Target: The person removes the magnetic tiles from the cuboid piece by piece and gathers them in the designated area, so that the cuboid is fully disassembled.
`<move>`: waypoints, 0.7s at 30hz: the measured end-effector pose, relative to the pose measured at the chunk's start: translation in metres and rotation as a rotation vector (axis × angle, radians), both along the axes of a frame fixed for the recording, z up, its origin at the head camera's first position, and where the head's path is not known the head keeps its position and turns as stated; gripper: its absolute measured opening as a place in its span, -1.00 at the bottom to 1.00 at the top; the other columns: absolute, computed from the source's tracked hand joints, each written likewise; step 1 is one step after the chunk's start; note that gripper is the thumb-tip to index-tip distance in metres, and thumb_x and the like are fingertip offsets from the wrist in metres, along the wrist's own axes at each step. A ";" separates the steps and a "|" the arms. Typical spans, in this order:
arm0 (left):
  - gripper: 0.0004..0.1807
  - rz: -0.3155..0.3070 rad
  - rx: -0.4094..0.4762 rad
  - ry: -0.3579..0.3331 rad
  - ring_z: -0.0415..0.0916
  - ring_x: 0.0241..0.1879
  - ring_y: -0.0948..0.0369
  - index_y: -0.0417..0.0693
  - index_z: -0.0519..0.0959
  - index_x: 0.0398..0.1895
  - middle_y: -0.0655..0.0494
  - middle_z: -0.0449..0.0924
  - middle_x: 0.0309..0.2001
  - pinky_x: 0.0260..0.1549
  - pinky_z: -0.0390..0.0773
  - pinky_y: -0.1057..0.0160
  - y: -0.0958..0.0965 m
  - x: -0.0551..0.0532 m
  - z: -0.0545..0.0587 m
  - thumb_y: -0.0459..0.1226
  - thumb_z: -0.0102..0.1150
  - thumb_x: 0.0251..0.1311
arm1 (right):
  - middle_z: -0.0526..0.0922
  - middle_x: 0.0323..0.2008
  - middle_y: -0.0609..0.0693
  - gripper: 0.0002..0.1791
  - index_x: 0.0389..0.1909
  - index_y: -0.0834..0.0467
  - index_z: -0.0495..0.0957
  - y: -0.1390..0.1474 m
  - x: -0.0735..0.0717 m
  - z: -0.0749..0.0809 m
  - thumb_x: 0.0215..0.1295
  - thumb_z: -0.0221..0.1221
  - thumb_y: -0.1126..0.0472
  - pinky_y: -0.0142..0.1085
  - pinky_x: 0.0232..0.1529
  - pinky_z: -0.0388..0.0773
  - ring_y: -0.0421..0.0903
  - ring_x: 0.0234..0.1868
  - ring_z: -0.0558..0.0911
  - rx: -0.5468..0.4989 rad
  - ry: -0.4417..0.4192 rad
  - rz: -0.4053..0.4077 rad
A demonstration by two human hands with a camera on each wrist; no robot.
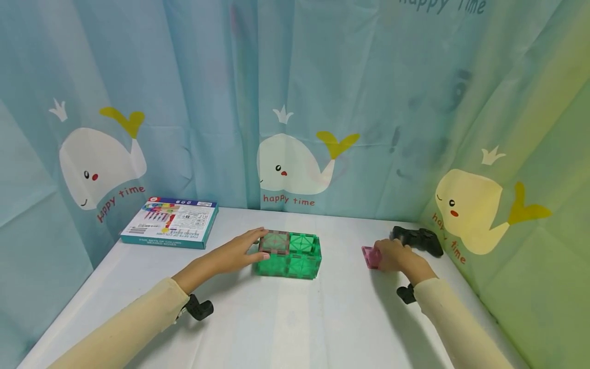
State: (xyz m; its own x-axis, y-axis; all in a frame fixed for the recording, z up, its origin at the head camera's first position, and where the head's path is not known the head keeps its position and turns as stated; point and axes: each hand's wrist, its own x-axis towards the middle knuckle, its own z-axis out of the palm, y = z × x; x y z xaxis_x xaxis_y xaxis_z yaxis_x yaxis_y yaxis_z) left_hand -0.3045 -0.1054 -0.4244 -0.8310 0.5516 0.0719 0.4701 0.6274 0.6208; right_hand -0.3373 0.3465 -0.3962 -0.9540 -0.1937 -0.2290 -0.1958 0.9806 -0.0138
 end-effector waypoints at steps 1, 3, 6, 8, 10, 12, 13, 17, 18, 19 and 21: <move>-0.15 0.001 0.000 0.000 0.04 0.65 -0.16 -0.11 0.14 0.68 -0.20 0.03 0.68 0.56 0.15 -0.26 0.000 0.000 0.000 0.12 0.14 0.54 | 0.64 -0.07 0.28 -0.60 0.13 0.29 0.55 -0.004 0.001 0.001 0.28 0.27 0.27 0.39 0.05 0.50 0.31 0.00 0.57 -0.011 0.011 -0.003; -0.15 0.003 -0.001 -0.004 0.03 0.65 -0.16 -0.10 0.14 0.68 -0.20 0.02 0.68 0.56 0.15 -0.26 0.000 0.000 0.000 0.11 0.14 0.54 | 0.65 0.01 0.30 -0.53 0.23 0.35 0.52 -0.014 0.004 0.005 0.36 0.22 0.21 0.31 0.04 0.54 0.24 -0.01 0.61 -0.071 0.005 -0.005; -0.15 0.007 -0.003 -0.008 0.03 0.65 -0.16 -0.09 0.14 0.68 -0.19 0.02 0.68 0.56 0.15 -0.27 0.000 0.001 0.001 0.11 0.15 0.53 | 0.65 -0.04 0.31 -0.43 0.39 0.39 0.39 -0.035 0.009 0.013 0.54 0.14 0.10 0.08 -0.13 0.64 0.09 -0.22 0.65 -0.238 -0.085 -0.024; -0.15 0.007 -0.006 -0.006 0.03 0.65 -0.16 -0.08 0.14 0.68 -0.20 0.02 0.68 0.56 0.15 -0.27 0.000 0.001 0.001 0.11 0.15 0.53 | 0.69 -0.08 0.27 -0.40 0.40 0.40 0.37 -0.051 0.013 0.021 0.62 0.12 0.02 -0.08 -0.23 0.65 0.00 -0.29 0.66 -0.360 -0.139 -0.004; -0.15 0.005 -0.007 -0.004 0.03 0.65 -0.16 -0.08 0.14 0.69 -0.19 0.03 0.68 0.56 0.14 -0.27 0.001 0.000 0.001 0.11 0.15 0.53 | 0.71 -0.08 0.29 -0.38 0.39 0.37 0.39 -0.068 0.016 0.026 0.66 0.05 -0.08 -0.09 -0.21 0.70 0.05 -0.25 0.73 -0.474 -0.179 0.011; -0.15 0.001 -0.009 -0.001 0.02 0.65 -0.15 -0.09 0.13 0.69 -0.20 0.02 0.68 0.57 0.14 -0.26 0.001 0.000 0.001 0.12 0.14 0.53 | 0.73 -0.02 0.30 -0.37 0.33 0.36 0.44 -0.085 0.017 0.030 0.67 0.01 -0.14 -0.06 -0.13 0.73 0.10 -0.14 0.76 -0.540 -0.172 0.052; -0.15 0.000 -0.010 0.000 0.02 0.65 -0.15 -0.08 0.13 0.69 -0.20 0.02 0.68 0.57 0.14 -0.26 0.001 0.000 0.001 0.12 0.14 0.54 | 0.74 -0.04 0.30 -0.37 0.32 0.35 0.45 -0.092 0.018 0.031 0.68 0.00 -0.15 -0.05 -0.09 0.73 0.12 -0.12 0.77 -0.567 -0.174 0.064; -0.15 0.007 -0.013 -0.004 0.02 0.65 -0.15 -0.06 0.14 0.69 -0.17 0.01 0.69 0.56 0.14 -0.26 0.000 -0.001 0.000 0.12 0.14 0.53 | 0.76 -0.14 0.21 -0.39 0.37 0.35 0.42 -0.117 0.016 0.024 0.66 0.07 -0.09 -0.08 -0.14 0.74 0.08 -0.20 0.78 -0.605 -0.166 0.087; -0.15 0.009 -0.013 -0.007 0.02 0.65 -0.15 -0.06 0.14 0.69 -0.17 0.01 0.69 0.56 0.14 -0.27 0.000 -0.001 0.000 0.13 0.14 0.53 | 0.76 -0.16 0.19 -0.40 0.39 0.37 0.39 -0.120 0.016 0.021 0.65 0.09 -0.05 -0.08 -0.16 0.74 0.08 -0.22 0.78 -0.608 -0.168 0.091; -0.15 0.011 -0.014 -0.009 0.02 0.65 -0.15 -0.05 0.14 0.69 -0.16 0.01 0.69 0.56 0.14 -0.27 0.000 -0.001 0.000 0.13 0.14 0.53 | 0.76 -0.17 0.17 -0.40 0.41 0.37 0.37 -0.124 0.016 0.018 0.63 0.12 0.00 -0.09 -0.15 0.75 0.08 -0.22 0.79 -0.617 -0.173 0.080; -0.15 0.009 -0.016 -0.010 0.01 0.66 -0.14 -0.05 0.13 0.69 -0.17 0.01 0.69 0.56 0.14 -0.27 0.000 -0.001 0.000 0.13 0.14 0.53 | 0.76 -0.17 0.16 -0.38 0.45 0.40 0.33 -0.127 0.015 0.014 0.60 0.17 0.07 -0.10 -0.13 0.75 0.09 -0.22 0.79 -0.627 -0.181 0.069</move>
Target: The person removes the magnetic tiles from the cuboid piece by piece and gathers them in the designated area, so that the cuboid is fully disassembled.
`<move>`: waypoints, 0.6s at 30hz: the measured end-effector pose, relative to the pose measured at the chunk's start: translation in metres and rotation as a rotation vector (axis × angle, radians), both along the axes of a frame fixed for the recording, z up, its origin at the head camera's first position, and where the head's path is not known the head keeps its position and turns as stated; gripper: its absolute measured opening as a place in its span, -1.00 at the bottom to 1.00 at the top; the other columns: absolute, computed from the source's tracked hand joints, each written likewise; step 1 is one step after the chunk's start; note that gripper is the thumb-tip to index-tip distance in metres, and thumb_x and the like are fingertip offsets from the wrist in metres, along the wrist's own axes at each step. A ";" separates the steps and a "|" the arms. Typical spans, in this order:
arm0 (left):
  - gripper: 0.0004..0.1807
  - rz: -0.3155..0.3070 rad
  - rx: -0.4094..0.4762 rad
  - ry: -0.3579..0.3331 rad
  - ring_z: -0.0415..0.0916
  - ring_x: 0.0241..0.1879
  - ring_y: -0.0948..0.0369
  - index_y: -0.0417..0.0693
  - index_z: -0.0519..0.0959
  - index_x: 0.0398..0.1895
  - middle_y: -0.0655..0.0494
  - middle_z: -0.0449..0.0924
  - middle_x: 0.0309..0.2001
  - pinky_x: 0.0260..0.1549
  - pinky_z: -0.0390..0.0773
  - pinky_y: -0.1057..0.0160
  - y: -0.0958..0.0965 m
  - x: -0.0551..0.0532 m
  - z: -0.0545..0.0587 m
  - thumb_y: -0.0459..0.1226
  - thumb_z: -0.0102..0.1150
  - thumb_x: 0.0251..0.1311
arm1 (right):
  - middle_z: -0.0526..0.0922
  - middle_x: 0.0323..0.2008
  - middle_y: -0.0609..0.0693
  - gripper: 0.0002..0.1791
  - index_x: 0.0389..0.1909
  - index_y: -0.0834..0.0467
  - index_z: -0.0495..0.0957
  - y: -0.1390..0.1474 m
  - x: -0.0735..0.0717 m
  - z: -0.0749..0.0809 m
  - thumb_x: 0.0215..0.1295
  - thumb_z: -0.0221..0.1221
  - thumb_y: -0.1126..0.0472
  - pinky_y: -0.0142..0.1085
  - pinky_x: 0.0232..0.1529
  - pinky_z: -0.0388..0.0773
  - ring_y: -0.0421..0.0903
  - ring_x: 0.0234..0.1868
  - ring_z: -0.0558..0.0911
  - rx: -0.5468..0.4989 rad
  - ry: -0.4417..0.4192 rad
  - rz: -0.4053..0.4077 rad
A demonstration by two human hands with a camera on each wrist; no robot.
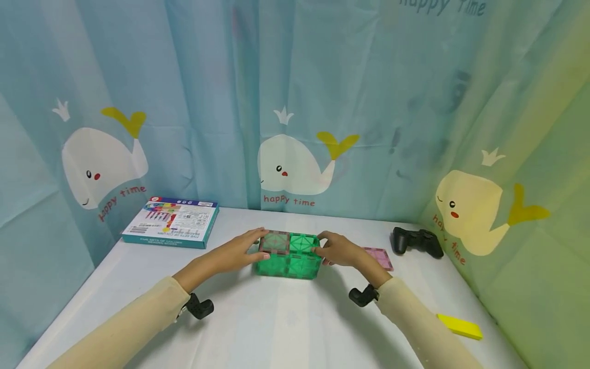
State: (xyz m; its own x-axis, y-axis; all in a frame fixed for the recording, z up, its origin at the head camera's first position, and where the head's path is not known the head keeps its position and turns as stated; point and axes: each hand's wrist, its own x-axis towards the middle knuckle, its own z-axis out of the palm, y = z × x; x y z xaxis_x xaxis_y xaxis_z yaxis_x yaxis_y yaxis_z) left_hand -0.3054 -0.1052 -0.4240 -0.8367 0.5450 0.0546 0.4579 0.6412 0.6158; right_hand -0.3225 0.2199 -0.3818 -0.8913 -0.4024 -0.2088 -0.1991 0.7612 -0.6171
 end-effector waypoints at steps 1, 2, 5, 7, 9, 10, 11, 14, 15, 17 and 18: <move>-0.15 -0.001 0.001 -0.002 0.01 0.66 -0.14 -0.04 0.13 0.69 -0.17 0.00 0.69 0.56 0.14 -0.27 0.000 0.000 0.000 0.13 0.13 0.53 | 0.76 -0.17 0.16 -0.38 0.45 0.41 0.32 -0.001 -0.001 -0.001 0.59 0.19 0.11 -0.10 -0.12 0.76 0.10 -0.22 0.79 -0.003 -0.009 -0.004; -0.15 -0.001 0.001 -0.004 0.01 0.66 -0.14 -0.04 0.13 0.69 -0.17 0.00 0.69 0.56 0.14 -0.27 -0.001 0.000 0.000 0.14 0.13 0.53 | 0.76 -0.17 0.17 -0.38 0.46 0.42 0.31 -0.002 -0.001 -0.002 0.57 0.20 0.15 -0.10 -0.11 0.76 0.09 -0.23 0.79 -0.006 -0.013 -0.007; -0.14 -0.004 -0.003 0.001 0.01 0.66 -0.14 -0.05 0.13 0.69 -0.17 0.00 0.69 0.57 0.14 -0.26 0.000 0.000 0.000 0.15 0.13 0.53 | 0.75 -0.18 0.17 -0.40 0.44 0.45 0.32 0.002 -0.002 -0.001 0.54 0.21 0.22 -0.11 -0.10 0.76 0.06 -0.25 0.79 0.003 -0.010 0.002; -0.14 -0.004 -0.005 -0.001 0.00 0.66 -0.14 -0.05 0.13 0.69 -0.17 -0.01 0.69 0.57 0.14 -0.25 0.000 0.000 0.000 0.15 0.12 0.53 | 0.73 -0.19 0.17 -0.42 0.42 0.45 0.34 0.005 0.000 0.000 0.51 0.21 0.27 -0.14 -0.12 0.76 0.02 -0.28 0.78 0.014 -0.010 0.004; -0.14 -0.004 -0.007 0.001 0.00 0.66 -0.14 -0.06 0.13 0.69 -0.17 0.00 0.69 0.57 0.13 -0.26 -0.001 0.000 0.000 0.15 0.12 0.53 | 0.71 -0.20 0.17 -0.44 0.38 0.45 0.38 0.010 0.000 -0.001 0.47 0.24 0.30 -0.17 -0.15 0.74 -0.02 -0.30 0.75 0.033 -0.005 0.003; -0.14 -0.005 -0.005 0.000 -0.01 0.66 -0.14 -0.06 0.13 0.69 -0.18 -0.01 0.69 0.57 0.12 -0.26 -0.001 0.000 0.000 0.14 0.12 0.54 | 0.70 -0.18 0.18 -0.45 0.36 0.45 0.39 0.013 0.001 -0.001 0.46 0.26 0.31 -0.18 -0.16 0.74 -0.04 -0.31 0.74 0.041 -0.005 0.003; -0.15 -0.005 -0.005 -0.001 -0.01 0.66 -0.14 -0.06 0.13 0.69 -0.18 -0.01 0.69 0.57 0.12 -0.26 -0.001 0.000 0.000 0.14 0.12 0.54 | 0.69 -0.15 0.19 -0.46 0.35 0.45 0.41 0.015 0.001 -0.002 0.45 0.27 0.32 -0.20 -0.17 0.73 -0.06 -0.32 0.73 0.048 -0.006 -0.002; -0.15 -0.006 -0.004 0.002 -0.01 0.66 -0.15 -0.07 0.13 0.69 -0.19 -0.01 0.69 0.57 0.12 -0.26 -0.001 -0.001 0.000 0.13 0.12 0.54 | 0.67 -0.06 0.28 -0.48 0.31 0.46 0.44 0.023 0.003 -0.002 0.42 0.31 0.35 -0.20 -0.19 0.75 -0.06 -0.31 0.74 0.053 -0.010 -0.002; -0.15 -0.006 -0.005 0.002 -0.01 0.66 -0.15 -0.07 0.13 0.69 -0.19 -0.01 0.69 0.57 0.12 -0.26 -0.001 -0.001 0.000 0.13 0.12 0.54 | 0.65 -0.02 0.29 -0.48 0.31 0.46 0.44 0.025 0.004 -0.002 0.42 0.32 0.36 -0.19 -0.19 0.76 -0.06 -0.31 0.75 0.050 -0.013 -0.003; -0.15 -0.007 -0.004 0.001 -0.01 0.66 -0.15 -0.07 0.13 0.69 -0.18 -0.01 0.69 0.57 0.12 -0.26 0.000 -0.001 0.000 0.13 0.12 0.54 | 0.63 0.00 0.32 -0.49 0.31 0.45 0.45 0.030 0.005 -0.003 0.42 0.33 0.37 -0.16 -0.19 0.78 -0.03 -0.31 0.76 0.036 -0.015 -0.002; -0.15 -0.008 -0.004 0.001 -0.01 0.66 -0.15 -0.08 0.13 0.69 -0.18 -0.01 0.69 0.57 0.12 -0.26 0.001 -0.001 0.000 0.13 0.12 0.54 | 0.63 -0.01 0.33 -0.49 0.31 0.44 0.46 0.033 0.006 -0.003 0.42 0.33 0.37 -0.14 -0.19 0.79 -0.01 -0.31 0.77 0.025 -0.009 0.006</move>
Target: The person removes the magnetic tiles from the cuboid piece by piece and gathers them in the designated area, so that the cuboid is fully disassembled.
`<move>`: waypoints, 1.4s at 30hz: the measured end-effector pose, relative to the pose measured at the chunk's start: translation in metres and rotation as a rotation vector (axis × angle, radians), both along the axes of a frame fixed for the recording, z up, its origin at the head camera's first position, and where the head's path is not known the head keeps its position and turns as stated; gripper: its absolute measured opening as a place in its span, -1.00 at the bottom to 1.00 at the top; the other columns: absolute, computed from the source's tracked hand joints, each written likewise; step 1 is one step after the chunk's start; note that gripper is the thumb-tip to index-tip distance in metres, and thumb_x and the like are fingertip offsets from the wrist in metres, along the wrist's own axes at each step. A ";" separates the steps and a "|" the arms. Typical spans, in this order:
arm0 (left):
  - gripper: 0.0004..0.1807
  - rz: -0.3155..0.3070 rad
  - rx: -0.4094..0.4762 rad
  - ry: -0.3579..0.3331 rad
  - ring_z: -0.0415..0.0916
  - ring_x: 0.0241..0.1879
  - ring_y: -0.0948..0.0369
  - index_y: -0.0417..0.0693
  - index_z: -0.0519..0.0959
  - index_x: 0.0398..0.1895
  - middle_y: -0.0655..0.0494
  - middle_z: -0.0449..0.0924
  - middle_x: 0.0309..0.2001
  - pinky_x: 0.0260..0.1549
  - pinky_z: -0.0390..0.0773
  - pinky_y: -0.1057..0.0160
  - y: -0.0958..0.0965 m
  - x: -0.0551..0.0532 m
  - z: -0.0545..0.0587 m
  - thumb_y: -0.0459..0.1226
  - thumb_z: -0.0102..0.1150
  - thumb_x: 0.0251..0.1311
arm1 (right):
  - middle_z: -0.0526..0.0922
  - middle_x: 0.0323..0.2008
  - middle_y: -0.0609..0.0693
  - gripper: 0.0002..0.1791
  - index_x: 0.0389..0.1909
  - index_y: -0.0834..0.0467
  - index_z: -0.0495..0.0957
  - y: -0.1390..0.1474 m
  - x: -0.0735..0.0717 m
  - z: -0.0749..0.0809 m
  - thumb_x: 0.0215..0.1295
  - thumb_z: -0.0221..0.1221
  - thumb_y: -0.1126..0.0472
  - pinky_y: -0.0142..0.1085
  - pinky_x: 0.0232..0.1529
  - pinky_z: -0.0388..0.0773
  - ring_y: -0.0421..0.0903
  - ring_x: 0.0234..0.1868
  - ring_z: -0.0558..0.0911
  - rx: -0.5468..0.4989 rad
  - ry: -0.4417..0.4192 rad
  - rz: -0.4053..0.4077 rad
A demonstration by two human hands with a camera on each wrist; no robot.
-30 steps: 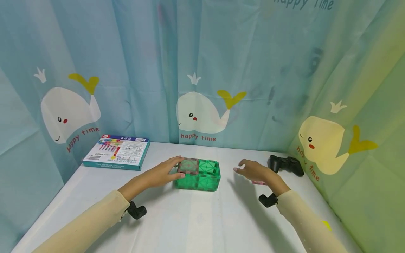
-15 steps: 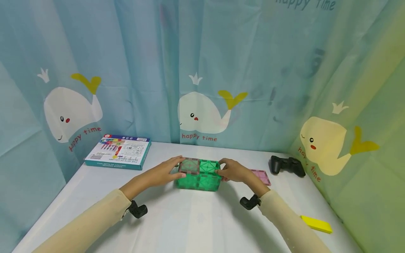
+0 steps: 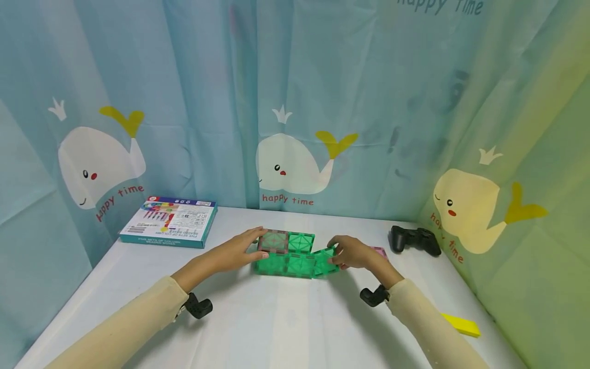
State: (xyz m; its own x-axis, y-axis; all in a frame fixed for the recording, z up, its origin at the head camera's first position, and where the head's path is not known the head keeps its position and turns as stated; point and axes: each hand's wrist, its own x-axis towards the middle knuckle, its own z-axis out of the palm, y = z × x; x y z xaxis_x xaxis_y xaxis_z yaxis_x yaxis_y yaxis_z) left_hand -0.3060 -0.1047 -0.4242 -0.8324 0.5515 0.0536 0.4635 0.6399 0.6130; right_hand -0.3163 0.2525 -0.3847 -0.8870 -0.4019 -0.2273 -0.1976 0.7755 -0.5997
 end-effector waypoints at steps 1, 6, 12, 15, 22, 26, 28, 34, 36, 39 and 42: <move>-0.15 -0.001 0.002 0.000 -0.01 0.66 -0.15 -0.09 0.13 0.69 -0.18 0.00 0.69 0.57 0.12 -0.26 0.000 0.000 0.000 0.12 0.12 0.55 | 0.63 -0.03 0.32 -0.50 0.31 0.43 0.47 0.002 0.000 0.000 0.42 0.33 0.37 -0.13 -0.20 0.79 0.00 -0.32 0.78 -0.011 0.008 0.002; -0.16 -0.010 0.008 0.002 -0.01 0.66 -0.15 -0.12 0.14 0.68 -0.21 0.00 0.68 0.58 0.11 -0.25 0.001 -0.001 0.000 0.10 0.13 0.55 | 0.63 -0.12 0.29 -0.52 0.30 0.39 0.51 0.015 -0.002 -0.003 0.42 0.32 0.41 -0.10 -0.22 0.80 0.04 -0.34 0.78 -0.061 0.129 -0.003; -0.15 -0.003 0.001 -0.003 -0.01 0.66 -0.15 -0.09 0.13 0.69 -0.18 0.00 0.69 0.57 0.12 -0.26 0.000 -0.002 -0.002 0.13 0.13 0.54 | 0.63 -0.01 0.36 -0.52 0.37 0.30 0.48 0.040 -0.017 0.000 0.48 0.28 0.35 0.05 -0.13 0.80 0.08 -0.29 0.82 -0.114 0.242 -0.120; -0.14 -0.005 0.007 -0.002 -0.01 0.66 -0.15 -0.09 0.12 0.69 -0.19 -0.01 0.69 0.58 0.12 -0.25 -0.001 -0.002 -0.003 0.13 0.13 0.54 | 0.61 0.04 0.38 -0.51 0.39 0.29 0.46 0.056 -0.026 -0.001 0.51 0.26 0.32 0.07 -0.10 0.79 0.10 -0.25 0.81 -0.158 0.238 -0.119; -0.14 -0.011 0.009 0.002 -0.02 0.67 -0.14 -0.08 0.12 0.69 -0.19 -0.02 0.69 0.59 0.10 -0.24 -0.001 -0.003 -0.005 0.14 0.11 0.55 | 0.65 -0.06 0.39 -0.57 0.30 0.41 0.49 0.081 -0.039 -0.019 0.49 0.26 0.38 -0.05 -0.16 0.79 0.19 -0.18 0.76 -0.197 0.228 0.004; -0.14 -0.001 0.002 0.003 -0.01 0.66 -0.14 -0.06 0.12 0.70 -0.17 -0.02 0.69 0.58 0.11 -0.25 -0.001 -0.002 -0.004 0.16 0.11 0.54 | 0.68 -0.03 0.35 -0.57 0.28 0.34 0.53 0.085 -0.042 -0.028 0.47 0.30 0.31 -0.10 -0.14 0.74 0.18 -0.09 0.73 -0.095 0.229 0.010; -0.14 0.000 0.003 0.000 -0.01 0.66 -0.14 -0.06 0.12 0.69 -0.18 -0.02 0.69 0.58 0.11 -0.26 -0.001 -0.002 -0.003 0.16 0.11 0.54 | 0.70 -0.02 0.31 -0.56 0.29 0.30 0.54 0.085 -0.043 -0.032 0.47 0.31 0.26 -0.07 -0.07 0.72 0.16 -0.04 0.72 -0.036 0.220 -0.013; -0.14 -0.008 0.013 -0.007 -0.03 0.67 -0.15 -0.08 0.12 0.69 -0.19 -0.03 0.69 0.58 0.10 -0.26 -0.001 -0.001 -0.002 0.14 0.11 0.54 | 0.72 -0.06 0.25 -0.56 0.30 0.28 0.54 0.084 -0.044 -0.038 0.47 0.31 0.27 0.06 0.03 0.66 0.13 -0.03 0.68 0.033 0.182 -0.042; -0.14 -0.006 0.009 -0.009 -0.03 0.67 -0.14 -0.07 0.11 0.70 -0.18 -0.03 0.70 0.58 0.10 -0.25 -0.001 -0.001 -0.001 0.14 0.11 0.54 | 0.71 -0.05 0.26 -0.56 0.31 0.27 0.53 0.082 -0.043 -0.038 0.48 0.29 0.28 0.05 0.01 0.65 0.13 -0.03 0.67 0.048 0.171 -0.042; -0.14 -0.005 0.004 -0.008 -0.02 0.66 -0.15 -0.07 0.11 0.70 -0.18 -0.03 0.70 0.58 0.11 -0.25 0.000 -0.001 0.000 0.13 0.11 0.55 | 0.69 -0.01 0.26 -0.56 0.32 0.24 0.53 0.080 -0.041 -0.038 0.49 0.29 0.27 -0.02 -0.04 0.64 0.11 -0.04 0.65 0.075 0.150 -0.060; -0.15 -0.005 0.000 -0.012 -0.02 0.66 -0.14 -0.07 0.10 0.70 -0.18 -0.03 0.70 0.58 0.11 -0.25 0.000 0.000 0.001 0.13 0.11 0.55 | 0.65 0.01 0.26 -0.55 0.34 0.26 0.52 0.078 -0.040 -0.039 0.50 0.27 0.27 -0.10 -0.14 0.63 0.06 -0.10 0.63 0.087 0.134 -0.061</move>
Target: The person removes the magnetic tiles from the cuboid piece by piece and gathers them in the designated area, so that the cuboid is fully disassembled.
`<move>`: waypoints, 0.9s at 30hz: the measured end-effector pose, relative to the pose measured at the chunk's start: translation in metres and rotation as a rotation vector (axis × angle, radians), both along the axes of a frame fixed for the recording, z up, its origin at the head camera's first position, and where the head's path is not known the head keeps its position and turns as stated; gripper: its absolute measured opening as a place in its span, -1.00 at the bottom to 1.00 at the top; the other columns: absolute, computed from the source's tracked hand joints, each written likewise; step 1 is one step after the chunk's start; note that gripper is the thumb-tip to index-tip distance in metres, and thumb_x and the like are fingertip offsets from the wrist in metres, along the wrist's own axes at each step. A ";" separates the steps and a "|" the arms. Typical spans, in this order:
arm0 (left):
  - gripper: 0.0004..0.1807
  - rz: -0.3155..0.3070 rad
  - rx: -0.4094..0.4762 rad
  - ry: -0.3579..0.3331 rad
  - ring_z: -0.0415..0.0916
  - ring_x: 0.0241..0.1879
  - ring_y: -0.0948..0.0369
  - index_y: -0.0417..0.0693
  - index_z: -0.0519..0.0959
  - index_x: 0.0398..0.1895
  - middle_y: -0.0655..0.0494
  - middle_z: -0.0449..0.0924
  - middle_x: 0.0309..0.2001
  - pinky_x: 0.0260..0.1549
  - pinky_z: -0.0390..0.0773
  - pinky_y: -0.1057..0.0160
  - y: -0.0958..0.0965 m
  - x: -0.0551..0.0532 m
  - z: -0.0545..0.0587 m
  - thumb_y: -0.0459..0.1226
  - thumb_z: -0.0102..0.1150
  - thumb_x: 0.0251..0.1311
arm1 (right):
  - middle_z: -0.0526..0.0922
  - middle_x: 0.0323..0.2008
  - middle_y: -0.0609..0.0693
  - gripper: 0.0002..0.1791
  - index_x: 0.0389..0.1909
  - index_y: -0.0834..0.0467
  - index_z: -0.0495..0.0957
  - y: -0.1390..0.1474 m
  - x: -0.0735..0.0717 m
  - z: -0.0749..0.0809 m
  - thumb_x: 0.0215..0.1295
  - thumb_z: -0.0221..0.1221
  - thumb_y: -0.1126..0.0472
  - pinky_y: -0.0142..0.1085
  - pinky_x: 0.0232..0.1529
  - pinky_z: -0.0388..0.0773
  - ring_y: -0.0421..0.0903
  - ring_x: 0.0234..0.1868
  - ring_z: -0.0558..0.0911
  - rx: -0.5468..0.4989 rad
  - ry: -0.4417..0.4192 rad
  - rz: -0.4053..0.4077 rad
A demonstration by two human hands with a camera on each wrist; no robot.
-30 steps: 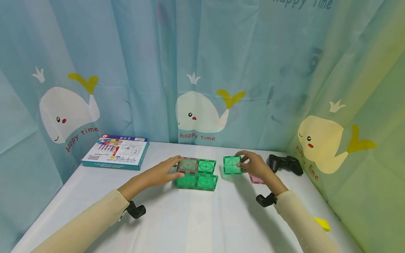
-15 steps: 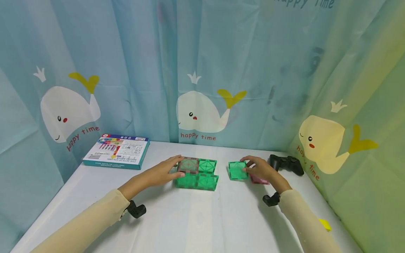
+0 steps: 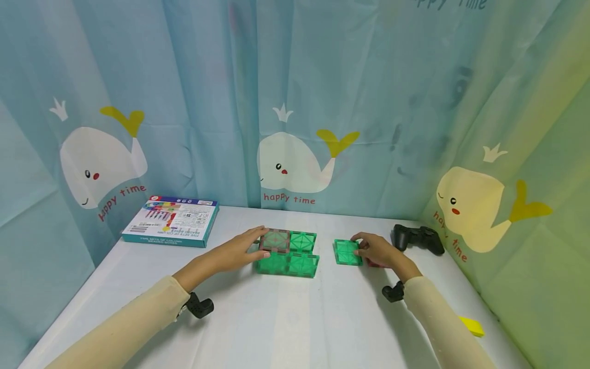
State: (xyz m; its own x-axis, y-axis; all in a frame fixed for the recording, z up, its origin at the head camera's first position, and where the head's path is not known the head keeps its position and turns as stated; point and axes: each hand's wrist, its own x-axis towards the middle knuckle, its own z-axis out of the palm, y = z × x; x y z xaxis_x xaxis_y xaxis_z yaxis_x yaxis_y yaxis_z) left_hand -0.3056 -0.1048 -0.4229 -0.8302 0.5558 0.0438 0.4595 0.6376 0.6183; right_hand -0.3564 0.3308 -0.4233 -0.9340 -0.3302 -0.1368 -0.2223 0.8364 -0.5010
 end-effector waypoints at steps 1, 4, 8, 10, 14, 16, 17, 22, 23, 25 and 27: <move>-0.15 0.000 -0.001 0.000 -0.02 0.66 -0.14 -0.07 0.10 0.70 -0.17 -0.03 0.70 0.58 0.11 -0.25 0.000 0.000 0.001 0.12 0.11 0.55 | 0.64 -0.01 0.25 -0.56 0.34 0.27 0.52 -0.001 0.001 0.000 0.51 0.27 0.27 -0.13 -0.19 0.62 0.04 -0.15 0.62 -0.001 -0.004 -0.002; -0.14 0.002 0.000 -0.004 -0.02 0.67 -0.13 -0.06 0.09 0.70 -0.16 -0.03 0.70 0.59 0.10 -0.24 0.001 0.002 0.002 0.13 0.11 0.55 | 0.60 -0.09 0.20 -0.56 0.32 0.34 0.53 -0.002 0.002 0.000 0.50 0.27 0.29 -0.20 -0.31 0.56 -0.04 -0.35 0.59 -0.002 -0.002 0.017; -0.15 -0.002 0.003 0.003 -0.03 0.67 -0.14 -0.07 0.11 0.70 -0.18 -0.04 0.70 0.58 0.10 -0.25 0.001 0.002 0.002 0.13 0.11 0.55 | 0.56 -0.16 0.19 -0.56 0.29 0.40 0.53 -0.003 0.002 -0.001 0.49 0.28 0.30 -0.25 -0.39 0.50 -0.11 -0.52 0.53 0.005 0.011 0.042; -0.15 -0.004 0.002 0.009 -0.03 0.67 -0.14 -0.08 0.11 0.70 -0.19 -0.04 0.70 0.58 0.09 -0.25 0.001 0.001 0.001 0.12 0.11 0.55 | 0.56 -0.16 0.19 -0.56 0.29 0.40 0.53 -0.003 0.002 -0.001 0.49 0.28 0.29 -0.26 -0.39 0.49 -0.13 -0.53 0.53 0.011 0.012 0.044; -0.16 -0.008 -0.001 0.016 -0.04 0.67 -0.14 -0.09 0.11 0.70 -0.18 -0.04 0.70 0.59 0.09 -0.25 0.000 0.001 0.000 0.12 0.10 0.56 | 0.56 -0.17 0.18 -0.56 0.28 0.37 0.56 -0.003 0.003 0.000 0.47 0.30 0.28 -0.23 -0.29 0.50 -0.11 -0.46 0.55 0.070 0.041 0.047; -0.15 -0.009 -0.006 0.017 -0.03 0.67 -0.14 -0.08 0.11 0.70 -0.17 -0.03 0.70 0.59 0.09 -0.24 0.000 0.000 0.000 0.12 0.10 0.56 | 0.55 -0.14 0.21 -0.55 0.29 0.34 0.56 -0.005 0.005 0.001 0.47 0.31 0.26 -0.15 -0.21 0.53 -0.04 -0.33 0.57 0.115 0.066 0.040; -0.15 -0.010 -0.008 0.017 -0.03 0.67 -0.14 -0.08 0.11 0.70 -0.17 -0.03 0.70 0.59 0.10 -0.24 0.000 0.000 0.000 0.12 0.10 0.56 | 0.56 -0.09 0.23 -0.55 0.30 0.32 0.56 -0.006 0.006 0.001 0.48 0.31 0.25 -0.09 -0.15 0.56 0.01 -0.24 0.58 0.136 0.081 0.033; -0.15 -0.007 -0.017 0.016 -0.01 0.66 -0.13 -0.09 0.12 0.69 -0.18 -0.01 0.69 0.58 0.12 -0.24 -0.002 0.000 0.001 0.13 0.11 0.55 | 0.56 0.09 0.32 -0.57 0.32 0.31 0.52 -0.021 0.015 0.007 0.58 0.21 0.19 0.15 0.07 0.61 0.21 0.06 0.59 0.103 0.188 0.051; -0.15 -0.006 -0.017 0.015 0.00 0.66 -0.14 -0.09 0.12 0.69 -0.18 -0.01 0.69 0.58 0.12 -0.24 -0.002 0.000 0.001 0.12 0.11 0.55 | 0.57 0.08 0.31 -0.59 0.31 0.31 0.51 -0.026 0.017 0.009 0.60 0.18 0.17 0.15 0.08 0.61 0.20 0.06 0.61 0.071 0.217 0.066; -0.15 -0.005 -0.017 0.014 0.00 0.66 -0.14 -0.10 0.12 0.69 -0.18 0.00 0.69 0.58 0.12 -0.25 -0.001 0.000 0.001 0.12 0.11 0.55 | 0.60 0.01 0.24 -0.60 0.29 0.31 0.52 -0.039 0.024 0.012 0.64 0.13 0.13 0.09 0.06 0.63 0.13 0.00 0.63 -0.001 0.275 0.105; -0.15 -0.002 -0.021 0.012 0.00 0.66 -0.13 -0.09 0.12 0.69 -0.17 0.00 0.69 0.58 0.12 -0.24 -0.002 0.000 0.002 0.12 0.11 0.55 | 0.62 -0.03 0.12 -0.60 0.29 0.25 0.53 -0.052 0.033 0.017 0.67 0.10 0.07 0.00 0.02 0.63 0.01 -0.04 0.62 -0.066 0.315 0.138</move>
State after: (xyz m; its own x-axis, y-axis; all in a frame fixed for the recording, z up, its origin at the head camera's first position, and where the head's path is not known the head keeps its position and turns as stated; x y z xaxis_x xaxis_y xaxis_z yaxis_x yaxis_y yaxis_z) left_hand -0.3059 -0.1064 -0.4211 -0.8283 0.5587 0.0418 0.4681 0.6491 0.5996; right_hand -0.3234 0.2789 -0.4068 -0.8731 -0.4543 0.1770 -0.4830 0.7559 -0.4421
